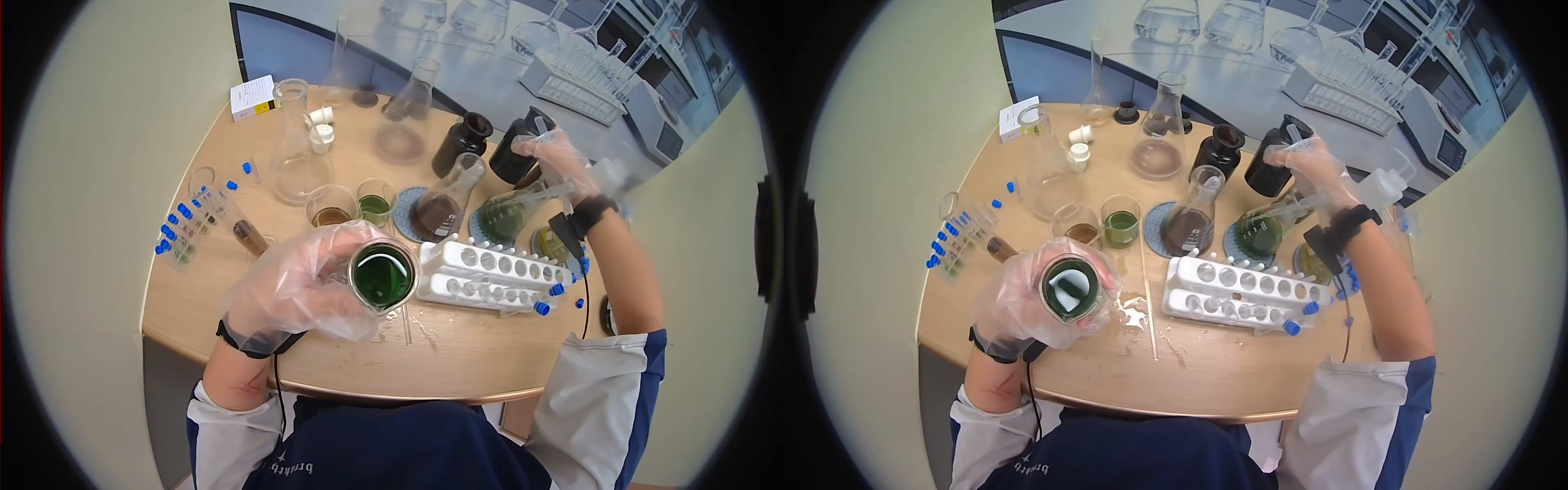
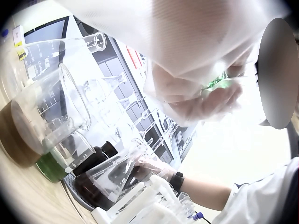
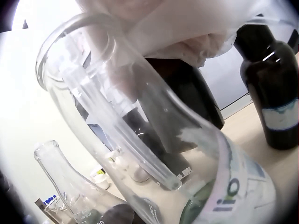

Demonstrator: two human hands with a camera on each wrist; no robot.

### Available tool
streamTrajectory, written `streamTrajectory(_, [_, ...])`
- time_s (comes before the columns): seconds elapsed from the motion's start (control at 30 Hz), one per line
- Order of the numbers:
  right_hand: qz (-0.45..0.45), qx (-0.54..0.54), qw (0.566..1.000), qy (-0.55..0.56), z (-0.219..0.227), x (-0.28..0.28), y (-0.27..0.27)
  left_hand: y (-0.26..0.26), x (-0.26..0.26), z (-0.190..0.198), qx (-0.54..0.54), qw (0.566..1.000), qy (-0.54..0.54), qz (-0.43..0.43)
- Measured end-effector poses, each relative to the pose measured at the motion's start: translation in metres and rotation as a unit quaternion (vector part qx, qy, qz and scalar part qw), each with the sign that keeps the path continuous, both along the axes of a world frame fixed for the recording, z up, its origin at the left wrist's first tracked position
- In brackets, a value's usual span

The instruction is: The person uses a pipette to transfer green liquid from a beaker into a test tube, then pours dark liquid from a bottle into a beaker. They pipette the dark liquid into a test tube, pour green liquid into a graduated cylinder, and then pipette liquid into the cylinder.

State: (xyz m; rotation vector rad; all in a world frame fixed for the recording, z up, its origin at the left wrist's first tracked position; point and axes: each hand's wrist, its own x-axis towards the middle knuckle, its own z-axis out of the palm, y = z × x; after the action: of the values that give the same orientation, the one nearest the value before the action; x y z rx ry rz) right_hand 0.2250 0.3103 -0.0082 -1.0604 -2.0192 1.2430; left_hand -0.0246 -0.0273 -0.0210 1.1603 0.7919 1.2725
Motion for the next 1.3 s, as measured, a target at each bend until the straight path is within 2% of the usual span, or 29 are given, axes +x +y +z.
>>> streamTrajectory(0.07, [0.007, -0.004, 1.000, -0.005, -0.002, 0.001, -0.003, 0.000, -0.001, -0.001, -0.004, 1.000, -0.009, 0.000])
streamTrajectory(0.17, [0.019, -0.035, 0.995, -0.093, -0.008, -0.002, 0.014, 0.001, -0.002, -0.004, -0.005, 1.000, -0.027, 0.006])
streamTrajectory(0.27, [-0.019, -0.058, 0.998, 0.015, -0.011, -0.004, -0.010, 0.002, -0.002, -0.004, -0.007, 0.999, -0.038, 0.006])
streamTrajectory(0.37, [-0.018, -0.095, 0.990, 0.101, -0.031, -0.003, 0.000, 0.003, -0.003, -0.002, 0.020, 1.000, -0.006, 0.001])
streamTrajectory(0.47, [-0.002, -0.116, 0.987, 0.112, -0.032, -0.004, -0.006, 0.003, -0.002, -0.003, -0.016, 0.999, -0.028, 0.002])
streamTrajectory(0.67, [-0.005, -0.062, 0.998, 0.022, -0.036, -0.004, 0.000, 0.006, -0.001, -0.003, -0.002, 1.000, -0.015, 0.003])
streamTrajectory(0.8, [-0.029, 0.025, 0.998, -0.045, -0.030, -0.013, -0.014, 0.007, -0.001, -0.004, -0.017, 1.000, -0.023, -0.003])
streamTrajectory(1.03, [-0.020, -0.008, 1.000, 0.001, -0.041, -0.009, -0.018, 0.009, 0.001, -0.008, 0.003, 1.000, -0.021, -0.002])
streamTrajectory(1.17, [-0.014, -0.028, 0.999, 0.017, -0.044, -0.006, -0.020, 0.006, 0.000, -0.002, -0.003, 1.000, 0.018, 0.008])
streamTrajectory(1.27, [0.020, -0.050, 0.998, 0.029, -0.044, -0.001, -0.018, 0.008, 0.001, -0.010, -0.015, 0.998, -0.053, -0.011])
streamTrajectory(1.3, [0.025, -0.057, 0.998, 0.031, -0.043, 0.001, -0.016, 0.009, 0.000, -0.010, -0.022, 0.999, -0.038, -0.011])
